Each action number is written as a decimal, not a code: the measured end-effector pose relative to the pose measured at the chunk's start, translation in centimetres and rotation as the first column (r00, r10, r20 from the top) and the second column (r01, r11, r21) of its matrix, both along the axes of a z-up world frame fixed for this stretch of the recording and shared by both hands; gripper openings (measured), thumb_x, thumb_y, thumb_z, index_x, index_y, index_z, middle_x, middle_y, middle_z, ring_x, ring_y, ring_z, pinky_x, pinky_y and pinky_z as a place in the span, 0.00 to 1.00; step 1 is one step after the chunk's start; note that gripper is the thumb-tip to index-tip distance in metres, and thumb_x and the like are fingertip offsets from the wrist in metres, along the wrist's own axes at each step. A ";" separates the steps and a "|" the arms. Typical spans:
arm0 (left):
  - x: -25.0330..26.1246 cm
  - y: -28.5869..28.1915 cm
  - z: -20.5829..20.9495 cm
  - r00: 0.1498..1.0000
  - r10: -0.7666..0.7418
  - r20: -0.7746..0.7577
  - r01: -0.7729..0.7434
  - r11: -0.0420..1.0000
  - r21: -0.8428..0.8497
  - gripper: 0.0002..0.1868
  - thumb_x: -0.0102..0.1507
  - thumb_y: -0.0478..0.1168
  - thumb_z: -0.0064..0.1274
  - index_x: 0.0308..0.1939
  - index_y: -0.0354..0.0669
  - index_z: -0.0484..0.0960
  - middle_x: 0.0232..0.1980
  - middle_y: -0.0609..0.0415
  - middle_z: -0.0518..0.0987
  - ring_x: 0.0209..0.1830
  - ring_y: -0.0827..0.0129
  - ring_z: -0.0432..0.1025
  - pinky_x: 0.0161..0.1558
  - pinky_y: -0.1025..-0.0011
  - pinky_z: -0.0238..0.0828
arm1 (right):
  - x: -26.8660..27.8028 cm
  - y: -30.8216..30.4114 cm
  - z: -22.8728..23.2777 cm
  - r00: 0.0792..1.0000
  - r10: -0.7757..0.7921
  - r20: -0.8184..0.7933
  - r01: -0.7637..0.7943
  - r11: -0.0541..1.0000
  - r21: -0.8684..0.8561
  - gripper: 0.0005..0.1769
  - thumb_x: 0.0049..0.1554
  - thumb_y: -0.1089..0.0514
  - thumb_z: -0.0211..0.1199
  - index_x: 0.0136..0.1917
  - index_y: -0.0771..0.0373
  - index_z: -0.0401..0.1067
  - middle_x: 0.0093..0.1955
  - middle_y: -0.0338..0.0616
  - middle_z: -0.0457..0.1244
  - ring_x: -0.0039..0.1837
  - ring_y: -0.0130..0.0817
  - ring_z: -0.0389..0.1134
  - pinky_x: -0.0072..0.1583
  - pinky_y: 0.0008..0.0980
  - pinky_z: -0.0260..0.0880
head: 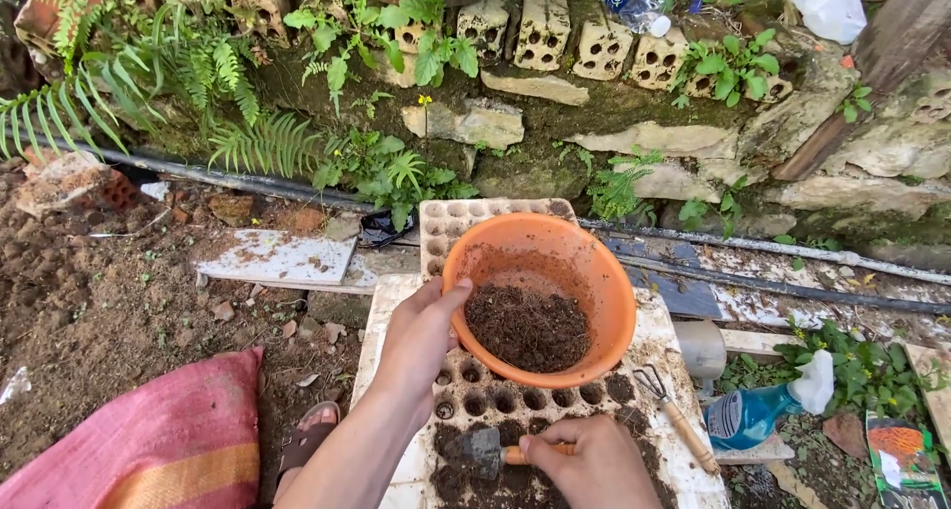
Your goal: Filling a plastic seed tray with soil using a small hand trowel and a bowl.
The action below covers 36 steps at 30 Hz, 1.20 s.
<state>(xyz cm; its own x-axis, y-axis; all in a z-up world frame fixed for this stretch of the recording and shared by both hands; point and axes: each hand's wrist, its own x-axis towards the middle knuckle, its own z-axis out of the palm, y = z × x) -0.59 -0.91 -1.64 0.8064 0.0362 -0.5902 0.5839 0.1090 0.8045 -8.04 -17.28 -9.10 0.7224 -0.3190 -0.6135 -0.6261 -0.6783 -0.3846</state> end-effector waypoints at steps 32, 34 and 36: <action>0.2 0.3 0.4 1.000 -0.021 0.014 0.022 1.000 -0.009 0.31 0.64 0.47 0.48 0.73 0.51 0.69 0.70 0.59 0.78 0.66 0.71 0.70 0.67 0.66 0.63 | 0.0 -1.0 -0.3 0.998 0.069 0.001 -0.069 0.997 0.027 0.14 0.57 0.37 0.67 0.48 0.39 0.87 0.34 0.27 0.68 0.34 0.21 0.58 0.43 0.17 0.58; 0.0 0.2 0.6 1.000 0.009 -0.017 -0.009 1.000 0.004 0.27 0.66 0.46 0.48 0.71 0.53 0.73 0.65 0.59 0.80 0.64 0.72 0.70 0.64 0.67 0.63 | -0.3 -1.3 1.5 0.999 0.029 0.038 -0.038 0.965 0.260 0.11 0.54 0.45 0.73 0.48 0.47 0.89 0.42 0.25 0.79 0.31 0.15 0.63 0.40 0.16 0.63; 0.0 0.2 0.5 1.000 0.003 -0.024 -0.002 1.000 0.012 0.27 0.67 0.45 0.47 0.72 0.53 0.72 0.65 0.58 0.80 0.62 0.71 0.71 0.63 0.67 0.63 | -1.1 -1.9 5.2 0.994 -0.080 0.079 0.055 0.959 0.278 0.14 0.52 0.48 0.73 0.51 0.49 0.90 0.49 0.29 0.79 0.41 0.22 0.71 0.48 0.21 0.69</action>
<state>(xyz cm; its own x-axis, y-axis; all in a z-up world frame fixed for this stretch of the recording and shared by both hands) -0.58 -0.72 -1.12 0.7919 0.0456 -0.6090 0.6029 0.1007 0.7914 -9.10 -19.22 -3.87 0.7605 -0.1968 -0.6188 -0.6218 -0.4956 -0.6065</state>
